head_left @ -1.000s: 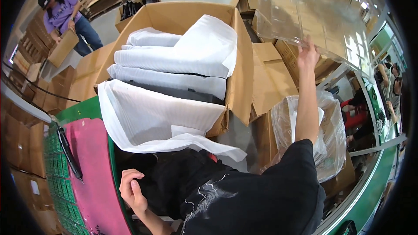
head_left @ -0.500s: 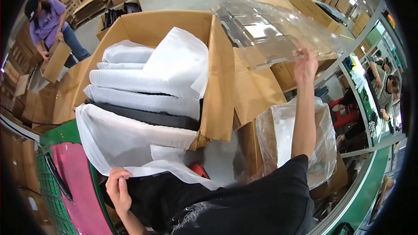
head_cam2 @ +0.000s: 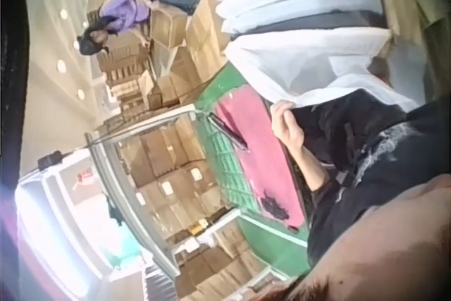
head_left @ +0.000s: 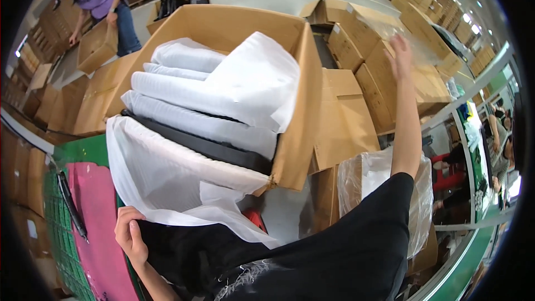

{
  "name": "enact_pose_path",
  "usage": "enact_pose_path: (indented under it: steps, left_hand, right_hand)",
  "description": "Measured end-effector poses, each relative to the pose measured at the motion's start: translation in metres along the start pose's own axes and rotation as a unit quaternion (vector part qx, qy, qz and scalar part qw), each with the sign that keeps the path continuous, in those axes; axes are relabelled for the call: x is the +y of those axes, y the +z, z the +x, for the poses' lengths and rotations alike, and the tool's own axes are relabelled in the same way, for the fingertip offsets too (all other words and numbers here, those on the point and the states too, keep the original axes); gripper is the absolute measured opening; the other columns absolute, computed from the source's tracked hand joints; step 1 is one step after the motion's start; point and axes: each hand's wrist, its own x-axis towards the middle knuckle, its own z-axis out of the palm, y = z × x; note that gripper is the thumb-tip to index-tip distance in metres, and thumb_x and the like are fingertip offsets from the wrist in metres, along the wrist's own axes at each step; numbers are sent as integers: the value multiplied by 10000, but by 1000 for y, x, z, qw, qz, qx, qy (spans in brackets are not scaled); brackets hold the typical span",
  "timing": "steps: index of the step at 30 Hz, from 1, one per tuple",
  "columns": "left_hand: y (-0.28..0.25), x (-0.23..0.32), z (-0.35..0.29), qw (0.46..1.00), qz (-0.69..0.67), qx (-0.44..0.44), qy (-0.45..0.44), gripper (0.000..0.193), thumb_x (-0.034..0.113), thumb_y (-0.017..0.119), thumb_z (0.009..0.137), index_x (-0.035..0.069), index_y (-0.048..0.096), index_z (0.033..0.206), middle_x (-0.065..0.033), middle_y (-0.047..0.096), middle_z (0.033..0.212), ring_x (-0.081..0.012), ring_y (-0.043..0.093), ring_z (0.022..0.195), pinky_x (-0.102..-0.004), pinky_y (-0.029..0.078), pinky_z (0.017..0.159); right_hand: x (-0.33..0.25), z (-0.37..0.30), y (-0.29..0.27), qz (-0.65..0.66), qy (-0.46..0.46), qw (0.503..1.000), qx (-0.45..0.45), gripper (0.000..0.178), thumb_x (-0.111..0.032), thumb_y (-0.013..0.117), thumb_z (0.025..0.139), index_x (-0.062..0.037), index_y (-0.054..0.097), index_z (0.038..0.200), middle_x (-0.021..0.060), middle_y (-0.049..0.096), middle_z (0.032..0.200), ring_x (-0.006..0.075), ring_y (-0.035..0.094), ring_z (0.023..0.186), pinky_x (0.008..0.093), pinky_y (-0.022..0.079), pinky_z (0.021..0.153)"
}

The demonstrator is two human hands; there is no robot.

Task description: Assembling circuit boards into plastic housings using an electric screwdriver.

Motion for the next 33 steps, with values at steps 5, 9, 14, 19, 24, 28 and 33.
enact_pose_path:
  steps: [5, 9, 14, 19, 24, 28, 33]
  left_hand:
    - [-6, -15, -17, 999, -23, 19, -28, 151, 78, 510, 935, -31, 591, 870, -110, 595, 785, -211, 537, 763, -321, 429, 719]
    - [-11, -7, -47, 996, -22, 78, -39, 142, 53, 504, 920, -31, 606, 867, -119, 618, 753, -227, 565, 723, -327, 457, 680]
    - [5, -40, -82, 974, -92, 154, -139, 142, 24, 499, 932, -32, 623, 887, -107, 624, 744, -193, 583, 732, -295, 467, 669]
    - [33, -92, -151, 908, -167, 184, -337, 187, 114, 500, 999, -6, 637, 953, -46, 611, 786, -107, 552, 725, -244, 436, 675]
    - [35, -100, -157, 923, -99, 118, -354, 163, 82, 511, 971, -2, 651, 968, -70, 645, 785, -142, 616, 759, -275, 485, 706]
    - [27, -107, -149, 923, -124, 71, -359, 145, 97, 526, 960, 25, 648, 995, -108, 665, 830, -211, 657, 790, -309, 504, 726]
    - [30, -112, -158, 931, -103, 26, -350, 199, 184, 503, 979, 53, 620, 1073, -133, 673, 931, -299, 661, 881, -386, 509, 784]
  right_hand:
    - [-5, -82, 184, -242, -94, 907, -331, 359, -176, 639, 898, -16, 576, 1213, 104, 637, 1190, 208, 638, 1032, 341, 485, 929]
    - [-32, -160, 310, -302, -313, 777, -456, 388, -211, 646, 899, -38, 558, 1235, 156, 607, 1210, 299, 565, 1118, 382, 441, 981]
    - [-11, -240, 405, -374, -342, 686, -522, 742, -467, 676, 852, -43, 423, 1405, 212, 487, 1377, 421, 391, 1300, 508, 306, 1088]
    - [43, -315, 433, -564, -224, 567, -558, 907, -567, 603, 862, -30, 239, 1495, 255, 273, 1504, 522, 317, 1307, 579, 188, 1126]
    - [39, -370, 411, -476, -413, 624, -462, 744, -441, 620, 885, -22, 346, 1436, 239, 291, 1488, 519, 315, 1283, 579, 229, 1101]
    - [41, -367, 402, -390, -406, 634, -530, 545, -278, 654, 862, -22, 492, 1315, 225, 335, 1460, 493, 342, 1243, 547, 265, 1082]
    - [26, -385, 388, -345, -346, 642, -591, 371, -240, 633, 837, -9, 593, 1125, 209, 392, 1454, 429, 390, 1234, 517, 305, 1058]
